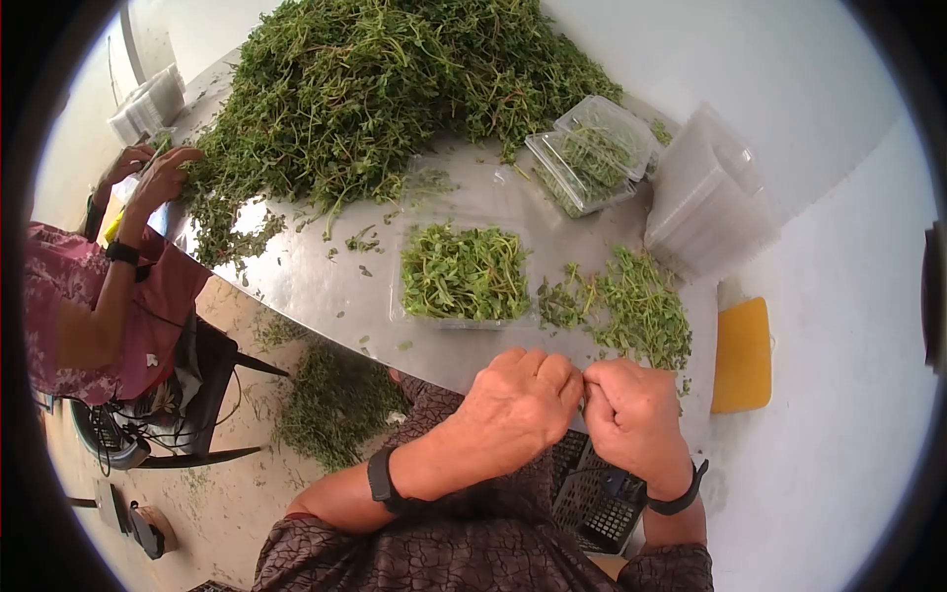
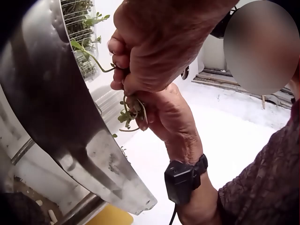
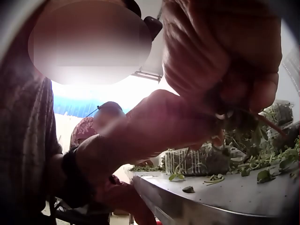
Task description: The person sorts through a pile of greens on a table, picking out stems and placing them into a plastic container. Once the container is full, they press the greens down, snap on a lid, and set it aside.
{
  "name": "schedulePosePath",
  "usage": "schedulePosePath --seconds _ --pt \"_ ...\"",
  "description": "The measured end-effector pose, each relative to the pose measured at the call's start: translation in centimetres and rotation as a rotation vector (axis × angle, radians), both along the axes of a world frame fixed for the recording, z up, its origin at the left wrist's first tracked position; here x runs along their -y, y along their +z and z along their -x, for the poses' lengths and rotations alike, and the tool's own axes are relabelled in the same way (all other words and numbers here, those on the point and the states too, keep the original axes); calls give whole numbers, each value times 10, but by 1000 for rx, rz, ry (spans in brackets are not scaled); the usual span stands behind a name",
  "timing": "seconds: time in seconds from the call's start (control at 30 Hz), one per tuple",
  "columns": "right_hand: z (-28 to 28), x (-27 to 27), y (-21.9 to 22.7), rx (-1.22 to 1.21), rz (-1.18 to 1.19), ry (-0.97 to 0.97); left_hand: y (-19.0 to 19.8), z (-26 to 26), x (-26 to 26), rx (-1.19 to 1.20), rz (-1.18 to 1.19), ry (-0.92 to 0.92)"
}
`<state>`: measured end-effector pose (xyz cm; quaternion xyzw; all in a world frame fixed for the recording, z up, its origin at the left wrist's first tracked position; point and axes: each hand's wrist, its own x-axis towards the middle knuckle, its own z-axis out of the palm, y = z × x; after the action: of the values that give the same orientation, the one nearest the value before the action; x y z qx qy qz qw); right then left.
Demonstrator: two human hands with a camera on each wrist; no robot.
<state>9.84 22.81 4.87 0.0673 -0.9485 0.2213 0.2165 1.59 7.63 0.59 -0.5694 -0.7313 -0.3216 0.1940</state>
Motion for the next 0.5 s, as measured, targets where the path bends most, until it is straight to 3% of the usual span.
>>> schedulePosePath --seconds 0.13,0.3,0.43,0.5 --pt "0 2 -4 -30 37 -6 -2 0 -5 19 -66 5" --pt "1 5 5 121 459 -119 4 1 -7 50 -206 22" --pt "3 6 6 91 430 -173 3 -1 -5 177 -275 -25" --pt "7 1 6 2 282 -42 2 -2 -5 309 -357 -63"
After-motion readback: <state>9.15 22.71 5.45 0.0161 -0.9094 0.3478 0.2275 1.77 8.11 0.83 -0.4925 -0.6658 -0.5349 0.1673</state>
